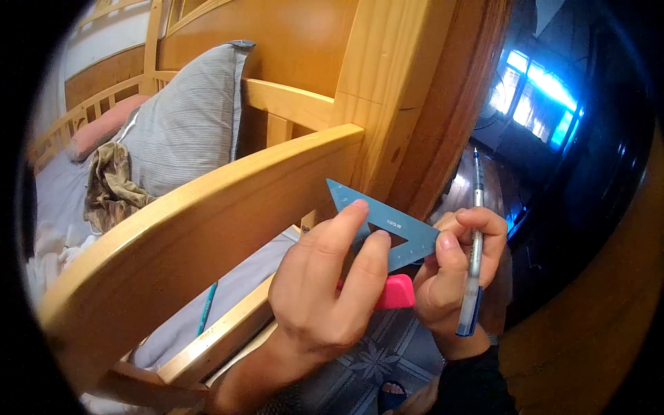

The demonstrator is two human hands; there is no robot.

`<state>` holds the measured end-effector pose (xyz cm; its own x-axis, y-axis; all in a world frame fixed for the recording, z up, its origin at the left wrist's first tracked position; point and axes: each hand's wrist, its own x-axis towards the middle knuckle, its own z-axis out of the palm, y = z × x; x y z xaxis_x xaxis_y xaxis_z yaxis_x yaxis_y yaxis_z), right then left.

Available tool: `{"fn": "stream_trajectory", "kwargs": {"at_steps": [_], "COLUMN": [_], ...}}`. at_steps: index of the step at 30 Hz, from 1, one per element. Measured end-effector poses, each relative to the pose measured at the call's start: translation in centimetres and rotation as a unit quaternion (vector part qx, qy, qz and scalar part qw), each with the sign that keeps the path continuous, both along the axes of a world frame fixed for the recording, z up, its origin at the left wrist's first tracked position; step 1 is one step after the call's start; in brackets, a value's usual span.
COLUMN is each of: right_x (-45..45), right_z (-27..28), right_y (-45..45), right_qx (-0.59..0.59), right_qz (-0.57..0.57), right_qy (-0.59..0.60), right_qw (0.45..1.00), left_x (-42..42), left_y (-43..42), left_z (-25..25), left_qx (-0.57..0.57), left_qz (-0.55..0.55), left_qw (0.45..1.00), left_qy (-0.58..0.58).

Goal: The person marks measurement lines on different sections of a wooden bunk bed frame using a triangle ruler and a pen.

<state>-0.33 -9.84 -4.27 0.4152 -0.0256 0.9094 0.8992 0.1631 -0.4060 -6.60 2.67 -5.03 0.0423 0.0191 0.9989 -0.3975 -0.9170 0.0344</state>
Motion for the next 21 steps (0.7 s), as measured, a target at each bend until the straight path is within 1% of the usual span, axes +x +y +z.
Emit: {"fn": "stream_trajectory", "kwargs": {"at_steps": [11,17,21], "right_x": [0.7,1.4,1.7], "right_z": [-0.4,-0.8,-1.0], "right_y": [-1.0,-1.3,-1.5], "right_qx": [-0.005,0.015,0.005], "right_qz": [-0.022,-0.029,-0.059], "right_qy": [0.021,-0.003,-0.033], "right_qw": [1.000,0.999,0.998], "left_x": [1.1,1.9,2.0], "left_y": [-0.6,-1.2,-1.2], "left_z": [0.0,-0.3,-0.3], "left_qx": [0.002,0.002,-0.001], "left_qz": [0.002,0.005,-0.005], "left_qw": [1.000,1.000,1.000], "left_qy": [0.018,0.013,0.018]}}
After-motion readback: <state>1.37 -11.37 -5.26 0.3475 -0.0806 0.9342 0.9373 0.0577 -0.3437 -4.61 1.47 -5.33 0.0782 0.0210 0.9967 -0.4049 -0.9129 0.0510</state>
